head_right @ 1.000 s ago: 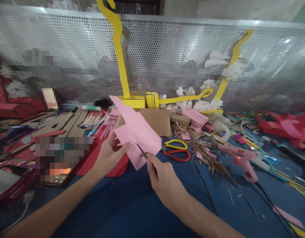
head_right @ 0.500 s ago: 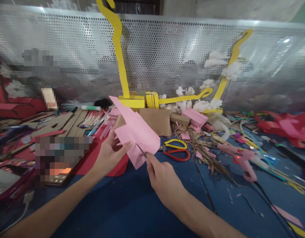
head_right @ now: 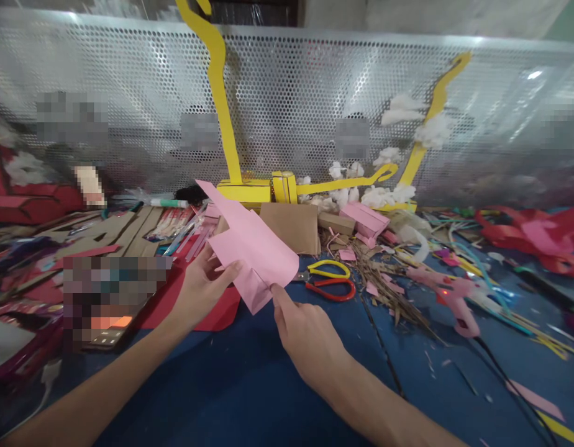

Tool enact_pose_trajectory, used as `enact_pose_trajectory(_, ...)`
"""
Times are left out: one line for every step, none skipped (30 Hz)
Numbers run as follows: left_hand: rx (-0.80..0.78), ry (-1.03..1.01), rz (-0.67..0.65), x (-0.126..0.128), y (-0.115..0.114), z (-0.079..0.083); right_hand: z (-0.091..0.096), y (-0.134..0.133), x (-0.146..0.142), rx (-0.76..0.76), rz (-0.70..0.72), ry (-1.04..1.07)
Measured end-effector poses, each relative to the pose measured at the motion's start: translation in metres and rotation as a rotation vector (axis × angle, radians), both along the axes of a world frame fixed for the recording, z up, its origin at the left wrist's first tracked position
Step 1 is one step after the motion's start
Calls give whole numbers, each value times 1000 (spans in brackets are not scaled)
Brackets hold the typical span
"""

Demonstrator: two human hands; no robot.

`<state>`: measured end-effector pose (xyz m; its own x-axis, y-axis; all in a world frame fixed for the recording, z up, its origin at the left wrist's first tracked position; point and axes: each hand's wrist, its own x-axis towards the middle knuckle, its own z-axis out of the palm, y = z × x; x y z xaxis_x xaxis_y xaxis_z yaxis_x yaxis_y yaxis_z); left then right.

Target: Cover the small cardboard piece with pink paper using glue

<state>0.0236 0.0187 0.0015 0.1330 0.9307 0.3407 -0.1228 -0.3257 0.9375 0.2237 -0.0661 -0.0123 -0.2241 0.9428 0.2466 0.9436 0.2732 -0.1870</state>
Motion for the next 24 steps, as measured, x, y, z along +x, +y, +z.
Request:
enact_pose_trajectory(0,-3,-1,-1,1,-1,0,0,0,-5,-3,-9)
enact_pose_trajectory(2,-4,1,-1,2,-2,1,0,-1,-11,-9,-16)
enact_pose_trajectory(4,-3,5,-2,3,-3,1,-1,-1,-18,-15,-21)
enact_pose_trajectory(4,-2,14,-2,3,-2,2,-1,-2,-25,-20,-24)
enact_pose_trajectory(4,1,23,-2,4,-2,2,-1,-2,-32,-21,-22)
enact_pose_trajectory(4,5,31,-2,4,-1,2,-1,-2,-42,-18,-18)
enact_pose_trajectory(4,10,35,-2,3,-1,3,-2,-2,-52,-16,-12)
enact_pose_trajectory(4,14,37,-2,3,0,3,-2,-2,-63,-14,-6)
enact_pose_trajectory(5,19,36,-2,3,0,3,-2,-2,-73,-15,0)
enact_pose_trajectory(7,23,35,-3,3,1,3,-2,-2,-82,-16,3)
enact_pose_trajectory(12,26,35,-3,3,0,3,-2,-2,-89,-18,3)
enact_pose_trajectory(16,29,37,-3,3,0,3,-2,-2,-95,-20,1)
enact_pose_trajectory(22,29,41,-3,3,0,4,-3,-2,-101,-21,-2)
enact_pose_trajectory(27,29,46,-3,3,-1,4,-3,-2,-107,-21,-5)
enact_pose_trajectory(31,29,48,-4,3,-1,4,-3,-2,-111,-22,-9)
enact_pose_trajectory(32,28,47,-4,4,-1,4,-3,-2,-114,-24,-13)
enact_pose_trajectory(31,27,45,-4,4,-2,4,-3,-2,-114,-26,-17)
enact_pose_trajectory(28,25,41,-4,4,-2,4,-3,-2,-114,-27,-22)
enact_pose_trajectory(24,24,37,-5,4,-2,4,-3,-2,-111,-28,-27)
enact_pose_trajectory(20,21,33,-5,5,-2,4,-2,-2,-111,-29,-35)
enact_pose_trajectory(18,18,32,-5,5,-2,4,-2,-2,-111,-31,-43)
enact_pose_trajectory(17,13,33,-5,5,-1,4,-2,-2,-113,-32,-52)
enact_pose_trajectory(19,9,35,-5,5,-1,5,-2,-2,-115,-33,-63)
enact_pose_trajectory(22,5,37,-5,5,-1,6,-2,-3,-116,-34,-74)
